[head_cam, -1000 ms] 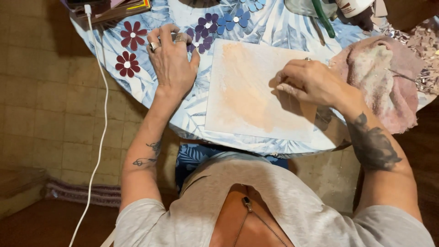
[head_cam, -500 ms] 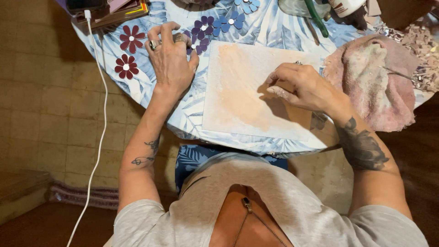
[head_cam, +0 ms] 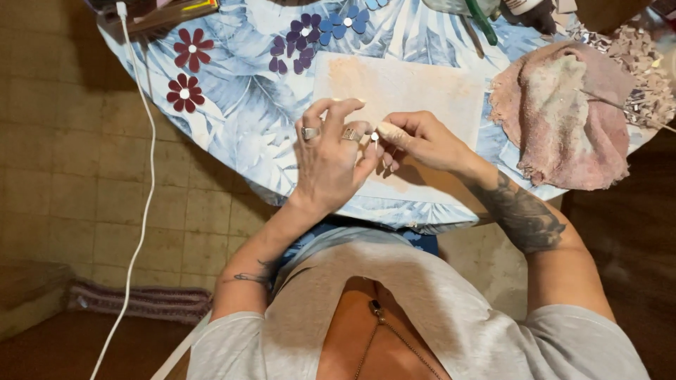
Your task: Sanding the edges of individual mosaic tiles using a small piece of sandpaper to prepare them for assembly.
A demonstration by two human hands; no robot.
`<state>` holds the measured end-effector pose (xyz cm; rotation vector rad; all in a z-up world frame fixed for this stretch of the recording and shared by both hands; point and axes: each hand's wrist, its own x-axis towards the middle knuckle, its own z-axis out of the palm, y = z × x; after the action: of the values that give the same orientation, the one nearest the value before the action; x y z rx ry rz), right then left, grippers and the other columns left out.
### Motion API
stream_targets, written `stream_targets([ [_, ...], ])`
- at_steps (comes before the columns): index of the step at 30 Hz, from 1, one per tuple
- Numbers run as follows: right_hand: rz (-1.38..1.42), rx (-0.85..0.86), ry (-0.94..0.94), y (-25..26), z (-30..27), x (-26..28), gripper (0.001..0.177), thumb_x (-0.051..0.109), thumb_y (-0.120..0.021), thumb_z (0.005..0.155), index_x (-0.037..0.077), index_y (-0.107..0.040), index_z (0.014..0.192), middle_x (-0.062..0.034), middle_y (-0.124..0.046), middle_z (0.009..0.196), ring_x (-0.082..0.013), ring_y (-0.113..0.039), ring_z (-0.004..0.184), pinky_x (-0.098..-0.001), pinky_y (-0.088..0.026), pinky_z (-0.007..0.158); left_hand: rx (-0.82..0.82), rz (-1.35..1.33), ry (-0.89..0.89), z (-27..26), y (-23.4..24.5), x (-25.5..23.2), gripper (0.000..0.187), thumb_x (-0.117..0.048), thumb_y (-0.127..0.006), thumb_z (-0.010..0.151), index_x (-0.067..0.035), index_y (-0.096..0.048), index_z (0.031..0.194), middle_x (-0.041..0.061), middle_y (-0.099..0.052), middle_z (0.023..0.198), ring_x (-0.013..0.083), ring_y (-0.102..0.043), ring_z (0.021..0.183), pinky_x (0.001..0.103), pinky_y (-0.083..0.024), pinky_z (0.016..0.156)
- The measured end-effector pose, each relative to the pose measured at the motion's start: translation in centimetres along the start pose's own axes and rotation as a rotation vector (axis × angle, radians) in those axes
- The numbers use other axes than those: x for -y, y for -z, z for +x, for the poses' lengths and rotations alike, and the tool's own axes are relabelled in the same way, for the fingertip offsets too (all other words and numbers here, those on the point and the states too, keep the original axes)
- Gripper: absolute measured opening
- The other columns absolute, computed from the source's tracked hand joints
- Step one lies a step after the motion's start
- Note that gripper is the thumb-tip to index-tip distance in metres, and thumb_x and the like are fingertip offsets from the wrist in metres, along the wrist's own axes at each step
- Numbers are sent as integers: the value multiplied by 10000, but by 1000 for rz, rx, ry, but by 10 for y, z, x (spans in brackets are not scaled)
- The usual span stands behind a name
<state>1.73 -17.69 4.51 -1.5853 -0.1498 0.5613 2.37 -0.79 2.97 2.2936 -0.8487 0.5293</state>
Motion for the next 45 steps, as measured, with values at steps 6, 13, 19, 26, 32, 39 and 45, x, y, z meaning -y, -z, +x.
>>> stream_targets([
  [6, 98, -71, -25, -6, -7, -1, 172, 115, -482, 869, -42, -537, 828, -151, -575, 589, -161, -583, 509, -272, -523, 485, -66, -59, 8, -6, -4, -7, 167, -169, -618, 665, -121, -529, 799, 17, -462, 1008, 271, -392, 998, 358, -325, 785],
  [13, 139, -189, -20, -9, -9, 0, 143, 101, -519, 855, -38, -535, 829, -164, -577, 621, -155, -580, 556, -272, -534, 498, -91, -279, 108, -17, -19, -7, 153, -116, -614, 747, -77, -579, 890, 31, -586, 850, 214, -575, 856, 272, -452, 697],
  [19, 155, -208, -10, -14, -8, 2, 152, 108, -523, 855, -40, -538, 827, -173, -580, 626, -165, -586, 553, -286, -539, 487, -115, -371, 153, -15, -9, -9, 186, -58, -621, 748, -16, -577, 923, 96, -612, 809, 254, -605, 781, 298, -475, 643],
  [26, 144, -202, -6, -16, -7, 1, 156, 109, -513, 859, -42, -536, 825, -164, -573, 617, -159, -576, 547, -280, -537, 481, -123, -378, 158, -18, -14, -5, 166, -50, -617, 739, -42, -594, 903, 73, -624, 794, 245, -612, 754, 293, -480, 625],
  [32, 140, -159, -6, -14, -7, -5, 193, 139, -474, 878, -39, -535, 834, -165, -570, 612, -157, -566, 535, -287, -535, 468, -131, -374, 151, -15, -8, -7, 147, -51, -610, 746, -28, -595, 890, 76, -623, 773, 245, -613, 737, 294, -484, 608],
  [39, 47, -153, 69, -10, -4, -14, 155, 111, -512, 862, -23, -540, 790, -112, -542, 575, -119, -525, 474, -232, -486, 414, -154, -327, 139, -19, -12, -5, 126, -50, -624, 726, -37, -601, 849, 59, -620, 745, 229, -613, 711, 276, -484, 587],
  [45, -31, -159, 89, -10, -5, -13, 148, 98, -519, 858, 1, -540, 748, -72, -502, 513, -85, -456, 415, -192, -417, 371, -184, -292, 129, -19, -11, -10, 108, -72, -627, 719, -41, -602, 820, 56, -608, 698, 226, -602, 664, 264, -475, 551],
])
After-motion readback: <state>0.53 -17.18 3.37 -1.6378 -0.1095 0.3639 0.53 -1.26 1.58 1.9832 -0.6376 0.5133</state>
